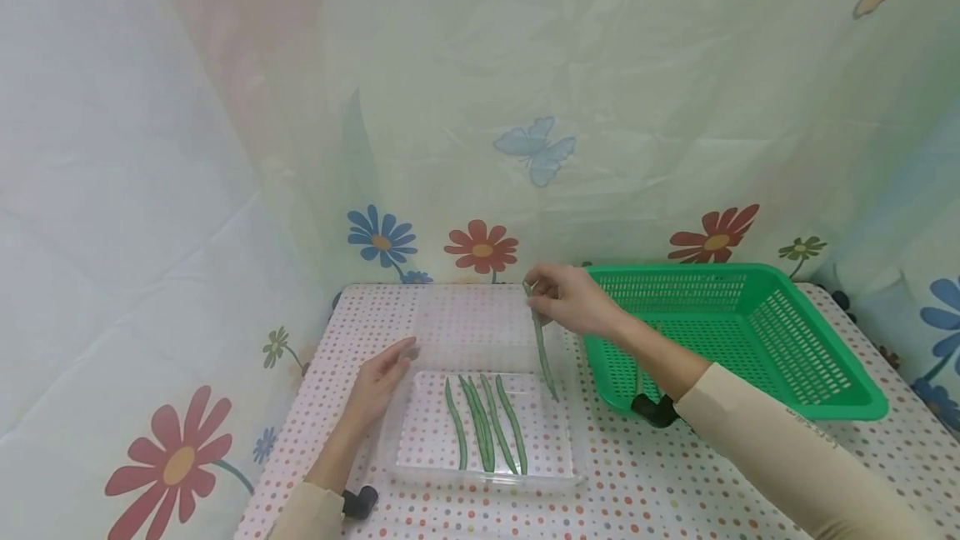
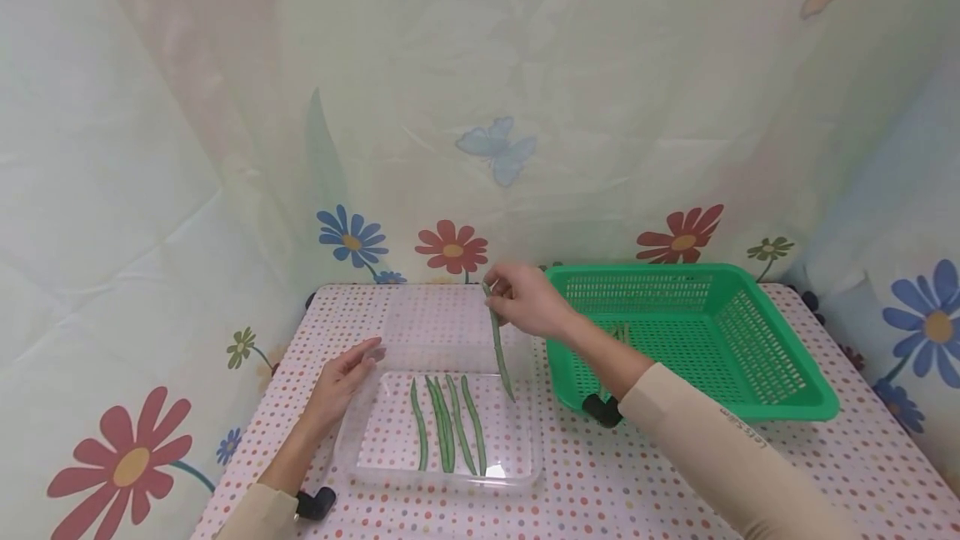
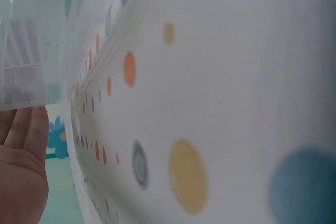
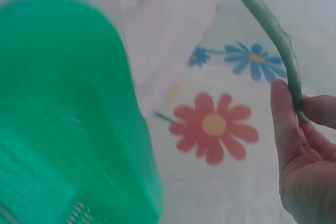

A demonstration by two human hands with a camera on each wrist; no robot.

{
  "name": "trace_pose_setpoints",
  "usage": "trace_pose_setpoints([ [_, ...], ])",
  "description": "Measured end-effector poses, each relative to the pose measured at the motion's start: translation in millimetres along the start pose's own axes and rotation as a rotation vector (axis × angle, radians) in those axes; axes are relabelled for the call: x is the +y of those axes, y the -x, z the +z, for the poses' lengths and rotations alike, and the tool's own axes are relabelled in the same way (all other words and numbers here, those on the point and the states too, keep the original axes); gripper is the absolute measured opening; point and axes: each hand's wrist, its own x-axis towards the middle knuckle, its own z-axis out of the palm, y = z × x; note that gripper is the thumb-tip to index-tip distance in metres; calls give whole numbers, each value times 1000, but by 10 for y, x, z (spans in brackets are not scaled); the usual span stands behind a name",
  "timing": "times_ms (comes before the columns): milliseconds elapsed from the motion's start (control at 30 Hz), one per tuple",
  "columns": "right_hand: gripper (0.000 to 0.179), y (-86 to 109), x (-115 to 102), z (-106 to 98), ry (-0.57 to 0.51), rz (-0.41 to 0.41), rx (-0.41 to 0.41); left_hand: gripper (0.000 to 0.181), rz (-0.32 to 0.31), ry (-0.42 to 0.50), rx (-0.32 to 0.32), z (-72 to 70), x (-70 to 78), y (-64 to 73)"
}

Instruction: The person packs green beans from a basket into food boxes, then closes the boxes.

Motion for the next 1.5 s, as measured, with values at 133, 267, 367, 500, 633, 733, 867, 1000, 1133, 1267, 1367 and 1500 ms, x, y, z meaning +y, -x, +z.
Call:
trace_pose_setpoints([
  [133, 18, 52, 36, 174, -103, 54, -74, 37, 0, 1, 1, 7, 6, 3],
  [267, 11, 97, 80, 324, -134, 105, -144, 37, -1, -1, 1, 8, 5, 2],
  [367, 10, 119, 111, 405, -145, 133, -176, 37, -5, -1, 0, 3, 8, 3],
  [500, 10, 135, 125, 475, -146, 159, -186, 38, -12, 1, -2, 0, 26, 9],
  [633, 10, 156, 126, 529, -159, 168, -184, 38, -6, -8, -1, 5, 28, 11],
  [733, 10, 171, 140, 583, -158, 174, -184, 38, 1, -17, 2, 8, 18, 13],
  [867, 10, 191, 151, 682, -96, 185, -187, 37, -6, -17, 5, 7, 6, 13],
  [1000, 10, 223, 146, 780, -37, 195, -191, 37, -12, -13, 2, 3, 4, 13],
  [1133, 11, 254, 155, 860, 4, 219, -190, 38, 6, -16, -1, 2, 3, 14],
  [1267, 12, 266, 181, 923, 90, 211, -185, 38, 16, -11, -1, 0, -4, 8],
  [1367, 12, 275, 209, 964, 185, 174, -181, 38, 9, -2, -2, -5, -11, 1],
  [1500, 11, 288, 253, 1037, 335, 108, -176, 38, -5, 10, -3, -5, -12, -5],
])
